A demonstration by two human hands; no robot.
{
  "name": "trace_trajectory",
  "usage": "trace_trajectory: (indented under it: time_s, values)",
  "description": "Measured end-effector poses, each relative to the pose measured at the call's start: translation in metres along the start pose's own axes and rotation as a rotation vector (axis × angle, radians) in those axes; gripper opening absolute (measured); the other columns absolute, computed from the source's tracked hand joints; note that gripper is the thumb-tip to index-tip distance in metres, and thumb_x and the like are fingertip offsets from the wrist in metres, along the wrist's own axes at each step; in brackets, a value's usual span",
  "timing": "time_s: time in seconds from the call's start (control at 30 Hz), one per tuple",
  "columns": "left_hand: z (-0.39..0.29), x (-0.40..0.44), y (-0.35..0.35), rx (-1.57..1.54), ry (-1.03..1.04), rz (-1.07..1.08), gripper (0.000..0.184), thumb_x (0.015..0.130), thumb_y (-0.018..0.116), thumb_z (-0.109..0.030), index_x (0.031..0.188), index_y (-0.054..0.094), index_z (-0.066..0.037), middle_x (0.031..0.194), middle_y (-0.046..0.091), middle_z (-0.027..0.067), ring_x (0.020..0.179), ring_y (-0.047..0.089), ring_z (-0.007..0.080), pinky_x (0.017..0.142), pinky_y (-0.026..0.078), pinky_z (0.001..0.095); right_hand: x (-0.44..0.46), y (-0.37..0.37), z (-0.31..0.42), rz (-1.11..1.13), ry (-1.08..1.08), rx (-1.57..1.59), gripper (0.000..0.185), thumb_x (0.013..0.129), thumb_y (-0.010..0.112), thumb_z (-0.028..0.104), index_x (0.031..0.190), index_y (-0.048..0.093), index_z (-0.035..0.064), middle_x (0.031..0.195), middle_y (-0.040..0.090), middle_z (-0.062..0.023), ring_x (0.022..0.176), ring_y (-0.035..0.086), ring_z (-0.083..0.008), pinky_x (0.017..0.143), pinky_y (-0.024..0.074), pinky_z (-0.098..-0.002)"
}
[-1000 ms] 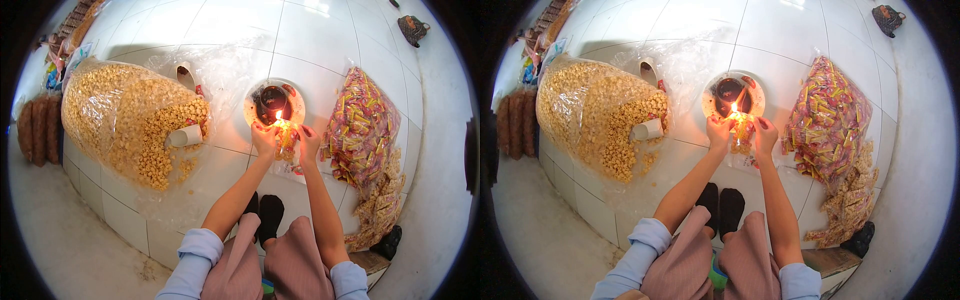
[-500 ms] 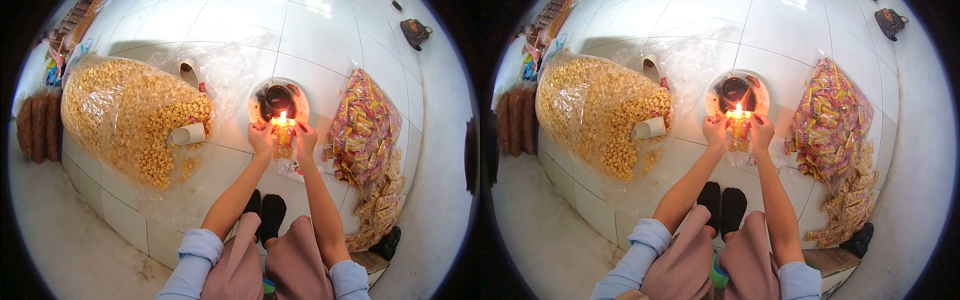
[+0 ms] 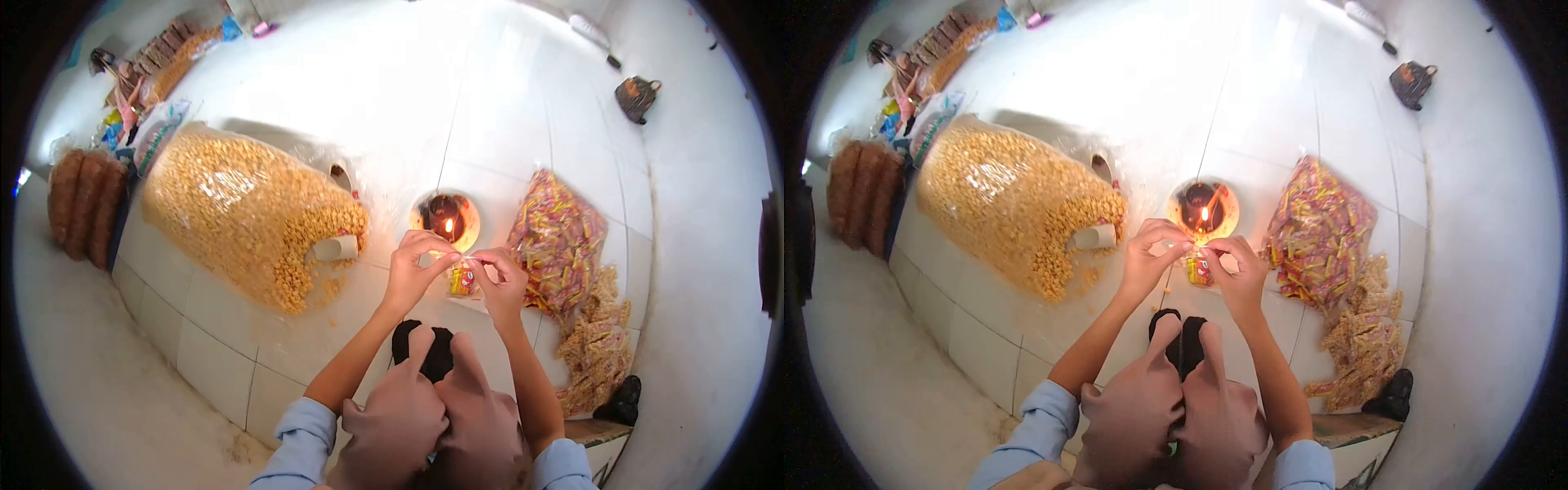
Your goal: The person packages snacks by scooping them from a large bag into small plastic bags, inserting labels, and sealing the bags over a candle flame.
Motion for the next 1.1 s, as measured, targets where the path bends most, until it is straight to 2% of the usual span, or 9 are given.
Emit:
trace_trajectory:
  time_s: [0.1, 0.3, 0.4, 0.57, 0.63, 0.83, 0.97, 1.03, 1.1]
  values:
    - [-0.059, 0.010, -0.028, -0.552, -0.176, -0.357, 0.044, 0.071, 0.068, -0.007, 0.111, 0.051, -0.004, 0.084, 0.060, 0.0060, 0.099, 0.049, 0.0148, 0.086, 0.039, 0.0312, 0.002, -0.019, 0.047, -0.074, -0.012, 0.100, 0.008, 0.073, 0.063, -0.003, 0.080, 0.060, -0.0032, 0.074, 0.058, -0.0053, 0.067, 0.055, -0.0093, 0.062, 0.0439, -0.0213]
    - [-0.133, 0.026, -0.034, -0.396, -0.114, -0.034, 0.052, 0.078, 0.061, -0.003, 0.124, 0.035, -0.005, 0.103, 0.055, 0.0087, 0.088, 0.054, 0.0094, 0.068, 0.046, 0.0201, 0.000, -0.050, 0.114, -0.152, -0.056, 0.240, 0.007, 0.076, 0.061, -0.003, 0.083, 0.059, -0.0043, 0.078, 0.059, -0.0043, 0.070, 0.054, -0.0081, 0.066, 0.0441, -0.0198]
    - [-0.165, 0.026, -0.050, -0.702, -0.045, -0.457, 0.045, 0.076, 0.064, -0.002, 0.116, 0.044, -0.003, 0.079, 0.061, 0.0055, 0.076, 0.057, 0.0082, 0.063, 0.047, 0.0200, 0.000, -0.063, 0.131, -0.227, 0.034, 0.318, 0.007, 0.078, 0.060, -0.001, 0.084, 0.059, -0.0040, 0.079, 0.060, -0.0040, 0.071, 0.055, -0.0076, 0.068, 0.0446, -0.0202]
    - [-0.159, 0.034, -0.023, -0.598, -0.130, -0.114, 0.043, 0.080, 0.058, -0.004, 0.119, 0.040, -0.001, 0.104, 0.055, 0.0133, 0.094, 0.054, 0.0117, 0.080, 0.045, 0.0249, 0.006, -0.072, 0.128, -0.296, 0.055, 0.410, 0.007, 0.081, 0.059, 0.005, 0.084, 0.058, -0.0017, 0.078, 0.059, -0.0020, 0.072, 0.054, -0.0062, 0.067, 0.0430, -0.0191]
    - [-0.150, 0.030, -0.021, -0.853, -0.125, -0.486, 0.040, 0.079, 0.061, -0.008, 0.115, 0.046, -0.002, 0.091, 0.059, 0.0061, 0.086, 0.055, 0.0067, 0.072, 0.045, 0.0201, 0.003, -0.078, 0.122, -0.340, 0.056, 0.419, 0.007, 0.082, 0.058, 0.007, 0.082, 0.058, 0.0001, 0.076, 0.058, -0.0002, 0.071, 0.053, -0.0048, 0.065, 0.0416, -0.0181]
    - [-0.134, 0.018, 0.056, -0.600, -0.387, 0.079, 0.026, 0.086, 0.055, -0.022, 0.103, 0.056, -0.002, 0.087, 0.058, -0.0006, 0.080, 0.050, 0.0037, 0.072, 0.041, 0.0192, -0.004, -0.101, 0.086, -0.584, 0.097, 0.361, 0.015, 0.085, 0.055, 0.013, 0.074, 0.052, 0.0022, 0.064, 0.050, 0.0016, 0.058, 0.046, -0.0056, 0.054, 0.0383, -0.0204]
    - [-0.102, 0.034, 0.092, -0.526, -0.358, -0.117, 0.025, 0.087, 0.053, -0.026, 0.093, 0.060, -0.002, 0.073, 0.054, -0.0046, 0.061, 0.043, 0.0007, 0.052, 0.035, 0.0168, -0.004, -0.126, 0.079, -0.675, 0.122, 0.136, 0.029, 0.093, 0.039, 0.024, 0.076, 0.050, 0.0032, 0.061, 0.046, 0.0003, 0.051, 0.039, -0.0065, 0.048, 0.0342, -0.0222]
    - [-0.121, 0.044, 0.105, -0.423, -0.326, -0.217, 0.026, 0.086, 0.053, -0.028, 0.090, 0.060, -0.003, 0.062, 0.051, -0.0017, 0.056, 0.040, 0.0043, 0.050, 0.035, 0.0213, -0.005, -0.134, 0.068, -0.642, 0.252, 0.387, 0.029, 0.092, 0.039, 0.028, 0.091, 0.051, 0.0016, 0.079, 0.053, -0.0067, 0.069, 0.051, -0.0129, 0.060, 0.0416, -0.0295]
    - [-0.141, 0.047, 0.131, -0.419, -0.246, -0.222, 0.028, 0.087, 0.052, -0.029, 0.081, 0.055, -0.001, 0.064, 0.053, 0.0011, 0.056, 0.041, 0.0064, 0.050, 0.036, 0.0237, -0.010, -0.148, 0.071, -0.522, 0.200, 0.003, 0.035, 0.089, 0.043, 0.034, 0.095, 0.048, -0.0006, 0.084, 0.056, -0.0140, 0.076, 0.055, -0.0230, 0.066, 0.0425, -0.0358]
Point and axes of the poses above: each hand's wrist, its own x-axis towards the middle knuckle, its own y-axis out of the palm, z = x × y, the point moved 6 cm from there along x, towards the middle knuckle
